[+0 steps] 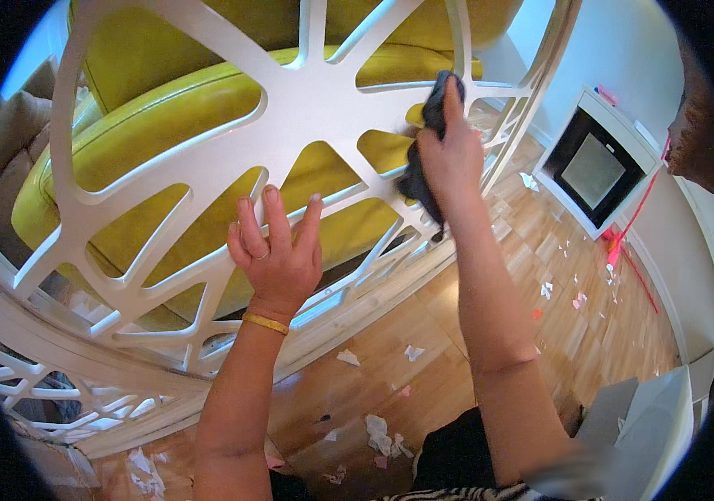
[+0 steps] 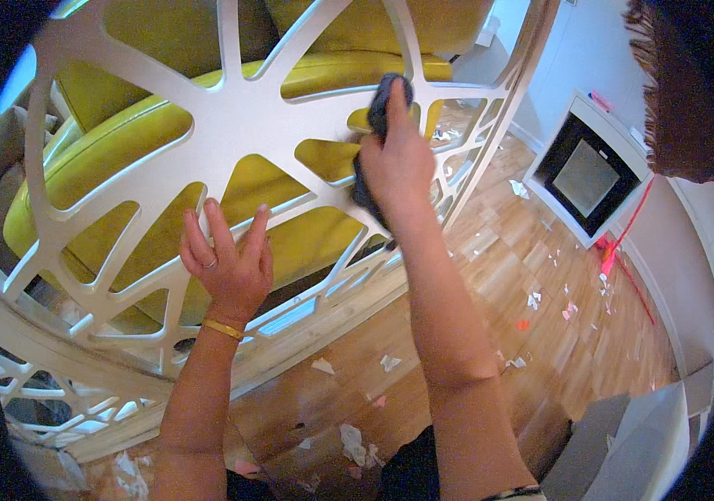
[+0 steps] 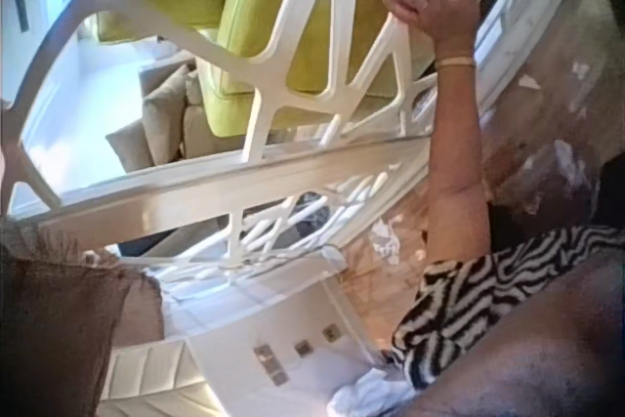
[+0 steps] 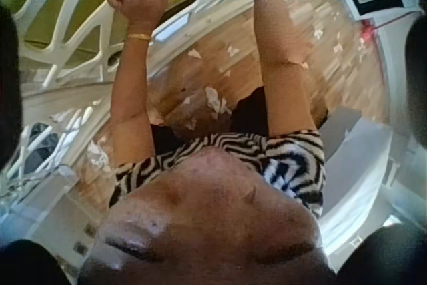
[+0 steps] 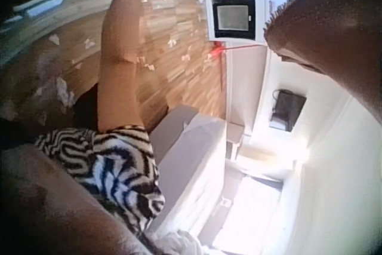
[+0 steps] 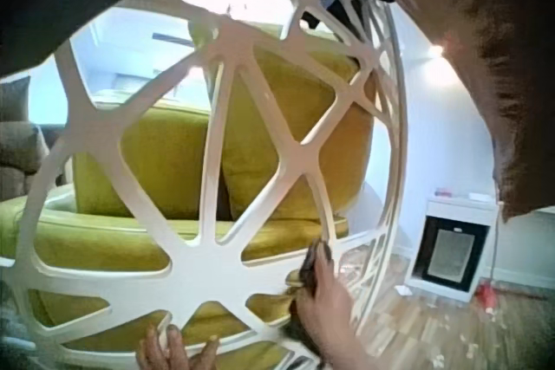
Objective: The person wipes a padded geometric headboard with a dark cloth, then kneels to wipe a white decorative wall panel with an intricate pattern. The person uses a cloth to clean both surfaces.
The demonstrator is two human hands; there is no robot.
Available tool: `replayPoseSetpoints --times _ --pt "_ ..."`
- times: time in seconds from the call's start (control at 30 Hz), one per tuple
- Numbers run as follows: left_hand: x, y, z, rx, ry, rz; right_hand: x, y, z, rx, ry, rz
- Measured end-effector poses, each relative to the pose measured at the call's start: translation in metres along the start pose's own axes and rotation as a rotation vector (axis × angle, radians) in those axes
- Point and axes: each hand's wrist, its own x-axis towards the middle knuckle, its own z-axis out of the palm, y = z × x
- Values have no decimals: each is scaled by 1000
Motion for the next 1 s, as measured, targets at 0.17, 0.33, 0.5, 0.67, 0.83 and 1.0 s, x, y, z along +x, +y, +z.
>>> replayPoseSetpoints --times 0.17,0.33,0.5,0.67,0.83,1.0 --pt "-5 -4 -1 35 -51 39 -42 -13 19 192 -125 -7" --pt "-5 -2 0 34 -27 42 -22 32 12 -98 -111 50" --pt "-1 4 -4 -29 -46 7 -32 69 23 -117 -72 142" --pt "-3 0 -11 -28 -113 10 -66 45 48 220 -56 235" --pt "-4 1 -11 -24 -146 31 -98 31 56 628 -157 0" --pt "-4 0 -14 -12 -177 16 -78 44 44 219 -163 0"
